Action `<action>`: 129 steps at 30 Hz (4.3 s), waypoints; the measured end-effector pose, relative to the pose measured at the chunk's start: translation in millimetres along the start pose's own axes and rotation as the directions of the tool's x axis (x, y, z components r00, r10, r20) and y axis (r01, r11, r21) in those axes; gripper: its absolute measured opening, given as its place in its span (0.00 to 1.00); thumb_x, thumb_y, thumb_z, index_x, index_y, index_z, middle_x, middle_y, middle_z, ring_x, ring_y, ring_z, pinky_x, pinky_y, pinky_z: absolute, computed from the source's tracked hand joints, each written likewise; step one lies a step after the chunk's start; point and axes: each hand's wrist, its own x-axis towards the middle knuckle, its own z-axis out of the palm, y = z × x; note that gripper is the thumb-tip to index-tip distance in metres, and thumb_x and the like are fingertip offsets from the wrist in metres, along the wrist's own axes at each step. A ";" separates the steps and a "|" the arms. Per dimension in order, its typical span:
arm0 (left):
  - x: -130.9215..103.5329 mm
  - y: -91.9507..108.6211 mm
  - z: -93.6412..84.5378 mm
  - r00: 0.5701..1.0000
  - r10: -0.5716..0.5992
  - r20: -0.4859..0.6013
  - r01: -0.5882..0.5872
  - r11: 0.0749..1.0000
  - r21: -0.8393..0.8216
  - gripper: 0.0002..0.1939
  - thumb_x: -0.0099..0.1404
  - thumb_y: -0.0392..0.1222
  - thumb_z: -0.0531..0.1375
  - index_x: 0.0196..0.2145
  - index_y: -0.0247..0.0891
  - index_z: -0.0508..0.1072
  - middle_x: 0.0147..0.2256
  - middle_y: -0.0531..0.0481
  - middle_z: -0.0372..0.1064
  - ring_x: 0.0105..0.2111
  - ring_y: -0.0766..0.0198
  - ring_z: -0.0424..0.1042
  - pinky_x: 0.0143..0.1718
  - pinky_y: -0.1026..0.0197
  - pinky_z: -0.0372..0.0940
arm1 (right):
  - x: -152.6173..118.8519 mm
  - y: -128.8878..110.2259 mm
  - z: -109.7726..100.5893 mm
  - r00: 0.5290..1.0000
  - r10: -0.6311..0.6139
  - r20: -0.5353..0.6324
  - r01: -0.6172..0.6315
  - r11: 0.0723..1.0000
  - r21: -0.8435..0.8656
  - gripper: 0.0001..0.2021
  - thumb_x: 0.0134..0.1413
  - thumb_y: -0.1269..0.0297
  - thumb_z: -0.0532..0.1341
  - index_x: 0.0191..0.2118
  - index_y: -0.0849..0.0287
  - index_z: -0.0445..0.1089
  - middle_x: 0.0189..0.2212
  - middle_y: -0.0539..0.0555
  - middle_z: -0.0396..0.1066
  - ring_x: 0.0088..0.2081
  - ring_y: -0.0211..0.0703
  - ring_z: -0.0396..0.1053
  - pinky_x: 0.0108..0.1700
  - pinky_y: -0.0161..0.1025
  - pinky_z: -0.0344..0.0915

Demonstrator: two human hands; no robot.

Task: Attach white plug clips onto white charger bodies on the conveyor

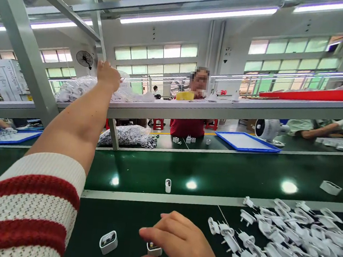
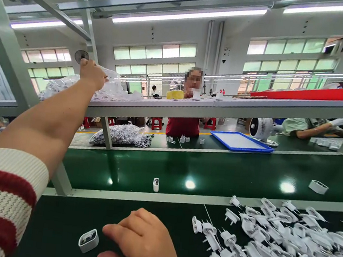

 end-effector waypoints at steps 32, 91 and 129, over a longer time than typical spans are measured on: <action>-551.1 65.0 3.8 0.527 -0.382 0.759 0.793 0.543 -0.277 0.24 0.57 0.56 0.67 0.47 0.41 0.76 0.45 0.45 0.77 0.42 0.52 0.76 0.48 0.51 0.70 | -35.8 148.0 72.5 0.520 0.842 0.146 -0.761 0.534 -0.369 0.22 0.60 0.64 0.63 0.59 0.66 0.71 0.51 0.64 0.76 0.40 0.45 0.74 0.52 0.46 0.71; -558.6 183.5 2.4 0.608 0.244 0.755 0.574 0.522 -0.631 0.28 0.61 0.46 0.70 0.57 0.37 0.72 0.55 0.42 0.72 0.55 0.51 0.70 0.57 0.49 0.67 | -162.3 30.0 -11.7 0.747 0.664 -0.020 -0.572 0.627 -0.530 0.04 0.59 0.63 0.63 0.33 0.54 0.72 0.48 0.56 0.80 0.48 0.51 0.78 0.48 0.48 0.73; -549.8 179.3 0.3 0.498 0.393 0.773 0.588 0.502 -0.634 0.43 0.65 0.45 0.65 0.72 0.43 0.53 0.55 0.45 0.70 0.34 0.64 0.67 0.39 0.60 0.66 | -159.1 -27.6 31.0 -0.008 0.971 0.239 -0.741 -0.166 0.650 0.18 0.49 0.47 0.75 0.34 0.57 0.79 0.30 0.51 0.80 0.26 0.30 0.72 0.25 0.24 0.67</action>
